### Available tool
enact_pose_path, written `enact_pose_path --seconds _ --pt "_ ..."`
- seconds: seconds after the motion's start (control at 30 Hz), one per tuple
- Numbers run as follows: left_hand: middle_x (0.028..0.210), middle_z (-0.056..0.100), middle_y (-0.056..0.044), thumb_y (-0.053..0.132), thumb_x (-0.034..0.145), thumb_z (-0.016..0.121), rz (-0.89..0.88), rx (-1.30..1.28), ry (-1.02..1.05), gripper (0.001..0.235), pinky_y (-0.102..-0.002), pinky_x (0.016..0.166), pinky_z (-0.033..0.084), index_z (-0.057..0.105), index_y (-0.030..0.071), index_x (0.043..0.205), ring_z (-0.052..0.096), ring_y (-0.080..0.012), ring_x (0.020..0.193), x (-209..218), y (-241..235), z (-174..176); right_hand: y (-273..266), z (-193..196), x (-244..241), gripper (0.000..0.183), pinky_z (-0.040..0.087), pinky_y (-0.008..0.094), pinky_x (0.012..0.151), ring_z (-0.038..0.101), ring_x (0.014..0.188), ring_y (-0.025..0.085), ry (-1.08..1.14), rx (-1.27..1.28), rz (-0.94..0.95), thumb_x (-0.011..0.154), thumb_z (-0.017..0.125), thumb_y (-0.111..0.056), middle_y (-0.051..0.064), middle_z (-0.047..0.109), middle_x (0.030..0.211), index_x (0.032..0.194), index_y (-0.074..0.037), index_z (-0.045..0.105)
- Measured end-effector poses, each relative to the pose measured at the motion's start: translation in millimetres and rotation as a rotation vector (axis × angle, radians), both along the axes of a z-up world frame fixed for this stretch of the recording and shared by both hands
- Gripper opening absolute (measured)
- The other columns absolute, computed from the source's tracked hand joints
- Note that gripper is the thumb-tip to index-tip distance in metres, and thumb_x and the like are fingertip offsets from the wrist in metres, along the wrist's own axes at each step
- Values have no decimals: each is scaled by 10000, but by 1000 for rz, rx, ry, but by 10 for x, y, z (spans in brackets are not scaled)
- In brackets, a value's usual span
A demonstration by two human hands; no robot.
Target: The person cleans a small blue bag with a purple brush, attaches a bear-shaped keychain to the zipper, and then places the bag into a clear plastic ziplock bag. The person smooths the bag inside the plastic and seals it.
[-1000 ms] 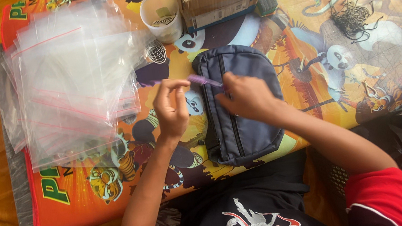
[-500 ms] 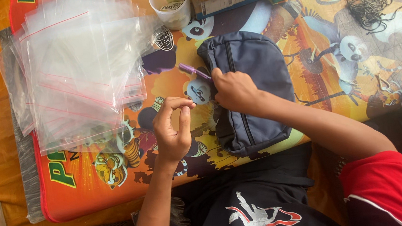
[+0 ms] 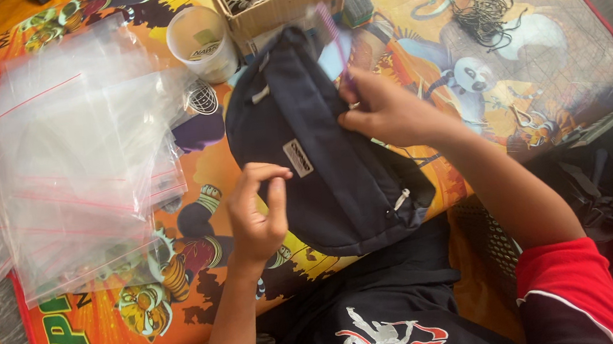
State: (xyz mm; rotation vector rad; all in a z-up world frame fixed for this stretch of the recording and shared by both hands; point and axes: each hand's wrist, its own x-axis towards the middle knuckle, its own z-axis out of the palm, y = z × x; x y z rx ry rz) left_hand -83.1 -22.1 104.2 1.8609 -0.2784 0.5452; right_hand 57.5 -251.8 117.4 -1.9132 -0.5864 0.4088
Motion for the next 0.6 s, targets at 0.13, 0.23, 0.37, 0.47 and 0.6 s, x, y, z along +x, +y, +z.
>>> enact_pose_path --seconds 0.13,0.23,0.37,0.47,0.6 --pt "886 674 -81 18 961 551 -158 123 -46 152 -390 814 521 694 65 982 664 -309 868 192 -180 -397 -25 -743 31 237 451 454 623 609 690 342 -34 -188 52 821 671 -130 161 509 696 915 -88 457" --pt "989 662 -87 94 918 637 -209 431 -84 133 -416 854 505 696 73 1036 632 -305 1006 258 -241 -723 -84 -858 14 251 458 587 640 638 783 531 -127 -351 115 857 662 -149 292 586 729 955 -63 447" --pt "1122 608 -75 134 896 663 -272 674 54 191 -420 936 446 657 100 1083 553 -306 1134 281 -223 -803 -210 -729 271 334 493 615 698 686 789 519 -250 -732 -25 949 445 -452 255 650 767 1018 -128 485" --pt "1089 609 -58 140 893 648 -292 708 116 163 -408 923 451 662 117 1053 558 -283 1115 321 -229 -776 -287 -1009 691 301 520 574 653 679 785 482 -455 -729 -107 976 415 -415 216 634 812 1038 -132 497" --pt "967 625 -50 160 934 595 -261 677 107 122 -380 827 482 672 115 1018 602 -257 975 444 -277 -688 -195 -1403 1260 251 574 410 603 662 830 329 -932 -712 -163 807 653 -222 92 589 880 1004 -109 546"
